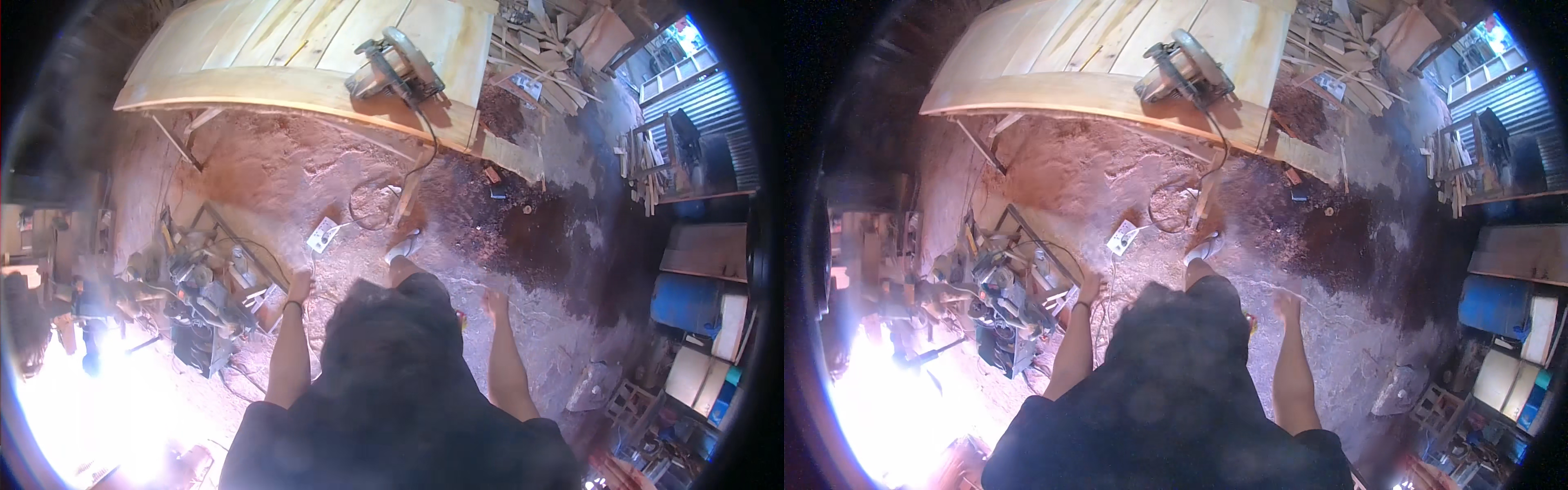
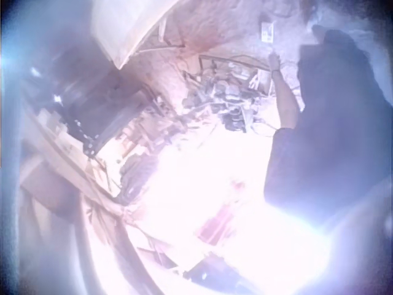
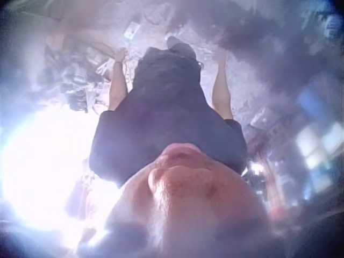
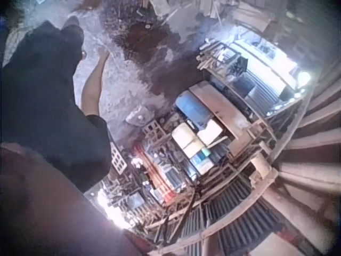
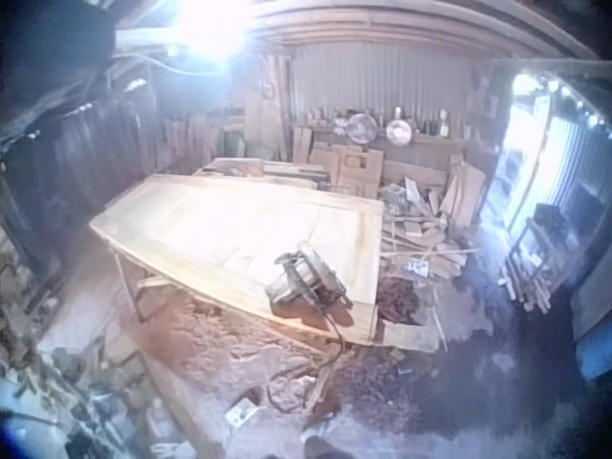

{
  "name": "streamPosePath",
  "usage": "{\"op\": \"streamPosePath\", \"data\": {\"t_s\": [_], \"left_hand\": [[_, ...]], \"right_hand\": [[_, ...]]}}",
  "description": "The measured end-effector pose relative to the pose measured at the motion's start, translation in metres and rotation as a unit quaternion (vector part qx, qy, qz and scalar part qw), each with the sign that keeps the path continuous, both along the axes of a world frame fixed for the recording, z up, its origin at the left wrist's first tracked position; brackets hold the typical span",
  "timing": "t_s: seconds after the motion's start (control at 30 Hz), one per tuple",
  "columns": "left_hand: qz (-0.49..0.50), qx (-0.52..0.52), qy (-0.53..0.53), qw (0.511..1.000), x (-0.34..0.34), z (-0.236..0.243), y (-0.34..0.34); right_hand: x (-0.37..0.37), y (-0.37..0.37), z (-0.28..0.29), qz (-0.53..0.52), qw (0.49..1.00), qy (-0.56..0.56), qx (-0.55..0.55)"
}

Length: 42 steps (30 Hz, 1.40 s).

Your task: Cutting a wooden door or panel using a circular saw and a hand saw.

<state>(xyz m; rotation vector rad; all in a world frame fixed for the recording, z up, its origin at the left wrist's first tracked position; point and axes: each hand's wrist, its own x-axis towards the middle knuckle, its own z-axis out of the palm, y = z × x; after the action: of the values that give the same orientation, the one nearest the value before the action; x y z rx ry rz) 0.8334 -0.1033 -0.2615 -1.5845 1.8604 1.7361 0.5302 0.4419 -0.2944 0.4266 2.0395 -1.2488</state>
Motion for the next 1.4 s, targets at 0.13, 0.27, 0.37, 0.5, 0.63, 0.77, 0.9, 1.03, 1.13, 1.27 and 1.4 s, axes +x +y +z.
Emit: {"op": "streamPosePath", "data": {"t_s": [0.13,0.27,0.37,0.5,0.63,0.77,0.9,1.03,1.13,1.27,1.4], "left_hand": [[0.015,-0.078,0.154,0.985,-0.008,0.018,0.011],[0.034,-0.151,0.149,0.977,0.073,0.034,0.077],[-0.116,-0.325,-0.043,0.938,0.172,-0.028,0.158],[-0.309,-0.217,-0.227,0.898,0.262,-0.035,0.273],[-0.193,-0.02,-0.197,0.961,0.296,-0.03,0.349],[0.187,0.141,-0.149,0.961,0.222,0.006,0.343],[0.191,-0.02,-0.071,0.979,0.159,0.019,0.304],[0.226,-0.127,0.024,0.965,0.12,0.053,0.27],[0.285,-0.14,0.042,0.947,0.086,0.109,0.258],[0.29,-0.127,-0.101,0.943,0.138,0.071,0.317],[0.116,0.036,-0.246,0.962,0.203,-0.01,0.41]], "right_hand": [[0.167,0.115,-0.06,0.593,0.67,0.357,0.267],[0.229,0.124,0.006,0.507,0.844,0.037,0.171],[0.188,0.115,0.03,0.507,0.849,-0.02,0.144],[0.101,0.09,0.04,0.404,0.901,-0.117,0.103],[-0.03,0.009,0.058,0.244,0.953,-0.164,0.072],[-0.133,-0.086,0.071,0.202,0.979,0.005,-0.019],[-0.142,-0.179,0.086,0.237,0.967,0.077,-0.048],[-0.108,-0.219,0.054,0.385,0.921,0.037,-0.05],[-0.089,-0.205,-0.005,0.502,0.863,0.059,-0.015],[-0.017,-0.221,0.004,0.528,0.848,-0.04,0.014],[-0.027,-0.201,-0.034,0.564,0.826,0.005,0.02]]}}
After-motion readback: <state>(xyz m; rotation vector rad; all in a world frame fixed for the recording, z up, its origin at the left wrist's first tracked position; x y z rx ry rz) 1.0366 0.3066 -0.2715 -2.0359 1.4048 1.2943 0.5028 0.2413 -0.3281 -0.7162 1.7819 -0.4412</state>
